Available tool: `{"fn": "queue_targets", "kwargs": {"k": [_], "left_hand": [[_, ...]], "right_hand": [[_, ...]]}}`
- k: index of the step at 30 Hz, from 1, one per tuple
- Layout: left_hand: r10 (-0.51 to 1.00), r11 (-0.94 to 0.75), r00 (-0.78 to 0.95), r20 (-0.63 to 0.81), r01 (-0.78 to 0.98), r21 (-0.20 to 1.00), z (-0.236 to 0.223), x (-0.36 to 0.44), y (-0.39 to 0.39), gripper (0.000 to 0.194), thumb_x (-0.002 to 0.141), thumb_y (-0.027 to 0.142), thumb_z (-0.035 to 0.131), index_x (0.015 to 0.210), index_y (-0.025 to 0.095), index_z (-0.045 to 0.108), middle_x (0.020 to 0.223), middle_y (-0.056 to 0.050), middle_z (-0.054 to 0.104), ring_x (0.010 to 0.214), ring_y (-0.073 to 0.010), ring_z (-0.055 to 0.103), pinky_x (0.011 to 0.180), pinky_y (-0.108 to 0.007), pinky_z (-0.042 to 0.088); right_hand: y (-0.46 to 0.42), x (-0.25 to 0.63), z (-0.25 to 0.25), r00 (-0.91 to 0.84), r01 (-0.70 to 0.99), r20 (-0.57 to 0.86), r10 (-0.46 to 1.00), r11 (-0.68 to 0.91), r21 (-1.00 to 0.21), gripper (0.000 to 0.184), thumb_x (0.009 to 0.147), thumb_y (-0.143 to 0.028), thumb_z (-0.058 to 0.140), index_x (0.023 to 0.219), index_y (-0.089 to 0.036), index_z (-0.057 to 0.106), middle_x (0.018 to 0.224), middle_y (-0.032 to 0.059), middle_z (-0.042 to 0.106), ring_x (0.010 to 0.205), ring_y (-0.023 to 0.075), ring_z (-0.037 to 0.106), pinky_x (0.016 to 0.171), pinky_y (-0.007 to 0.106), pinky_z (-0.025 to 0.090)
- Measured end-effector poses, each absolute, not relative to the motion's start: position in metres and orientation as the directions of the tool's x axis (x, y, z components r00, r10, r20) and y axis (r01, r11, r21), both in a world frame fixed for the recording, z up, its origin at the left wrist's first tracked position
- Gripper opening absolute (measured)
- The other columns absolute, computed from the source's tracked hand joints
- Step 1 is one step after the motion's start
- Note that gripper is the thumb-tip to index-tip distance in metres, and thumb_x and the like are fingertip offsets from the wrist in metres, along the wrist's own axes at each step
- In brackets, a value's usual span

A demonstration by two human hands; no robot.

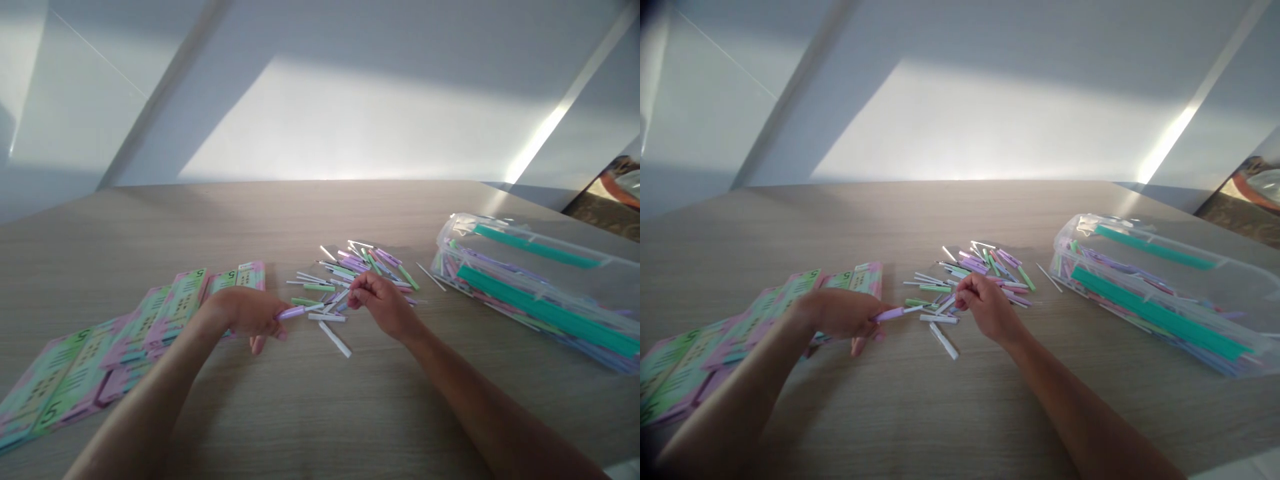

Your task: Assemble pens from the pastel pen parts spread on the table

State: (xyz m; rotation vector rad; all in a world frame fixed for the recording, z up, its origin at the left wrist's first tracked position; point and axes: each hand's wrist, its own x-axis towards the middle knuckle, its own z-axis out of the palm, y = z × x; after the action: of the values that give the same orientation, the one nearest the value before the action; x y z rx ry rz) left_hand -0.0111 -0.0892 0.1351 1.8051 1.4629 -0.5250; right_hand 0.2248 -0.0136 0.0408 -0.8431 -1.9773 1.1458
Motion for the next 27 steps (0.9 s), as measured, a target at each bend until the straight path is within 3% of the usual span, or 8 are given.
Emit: {"fn": "queue_targets", "kwargs": {"k": [3, 8, 14, 27], "left_hand": [[0.641, -0.071, 0.277, -0.716, 0.95, 0.303, 0.135, -0.011, -0.089, 0.024, 0.082, 0.021, 0.044, 0.102, 0.016, 0.056, 0.057, -0.003, 0.069, 0.065, -0.0188, 0.064, 0.059, -0.026, 0.044], [0.636, -0.083, 0.294, -0.714, 0.945, 0.316, 0.134, -0.011, -0.089, 0.024, 0.082, 0.023, 0.046, 0.103, 0.016, 0.055, 0.056, -0.002, 0.068, 0.064, -0.0196, 0.064, 0.058, -0.026, 0.044], [0.638, -0.073, 0.29, -0.713, 0.945, 0.319, 0.137, -0.01, -0.09, 0.023, 0.081, 0.022, 0.045, 0.1, 0.014, 0.056, 0.057, -0.003, 0.069, 0.064, -0.0196, 0.064, 0.059, -0.026, 0.045], [0.649, -0.057, 0.253, -0.718, 0.957, 0.286, 0.136, -0.006, -0.09, 0.029, 0.08, 0.02, 0.046, 0.107, 0.018, 0.055, 0.054, 0.001, 0.067, 0.063, -0.0175, 0.064, 0.059, -0.024, 0.045]], "right_hand": [[-0.029, 0.218, 0.05, -0.595, -0.052, 0.247, 0.765, 0.27, -0.961, 0.009, 0.084, -0.025, 0.051, 0.087, -0.016, 0.052, 0.072, 0.0014, 0.065, 0.066, 0.0137, 0.062, 0.064, 0.029, 0.05], [-0.041, 0.212, 0.054, -0.594, -0.175, 0.253, 0.764, 0.184, -0.967, 0.01, 0.084, -0.026, 0.054, 0.087, -0.017, 0.052, 0.071, 0.0012, 0.065, 0.063, 0.0132, 0.062, 0.062, 0.03, 0.051], [-0.042, 0.213, 0.053, -0.624, -0.212, 0.24, 0.744, 0.135, -0.968, 0.009, 0.085, -0.025, 0.054, 0.087, -0.016, 0.053, 0.076, 0.0027, 0.067, 0.07, 0.0141, 0.064, 0.068, 0.033, 0.053], [-0.048, 0.213, 0.054, -0.618, -0.183, 0.256, 0.743, 0.182, -0.966, 0.006, 0.086, -0.023, 0.052, 0.088, -0.017, 0.053, 0.077, 0.0028, 0.066, 0.07, 0.0146, 0.064, 0.067, 0.033, 0.053]]}}
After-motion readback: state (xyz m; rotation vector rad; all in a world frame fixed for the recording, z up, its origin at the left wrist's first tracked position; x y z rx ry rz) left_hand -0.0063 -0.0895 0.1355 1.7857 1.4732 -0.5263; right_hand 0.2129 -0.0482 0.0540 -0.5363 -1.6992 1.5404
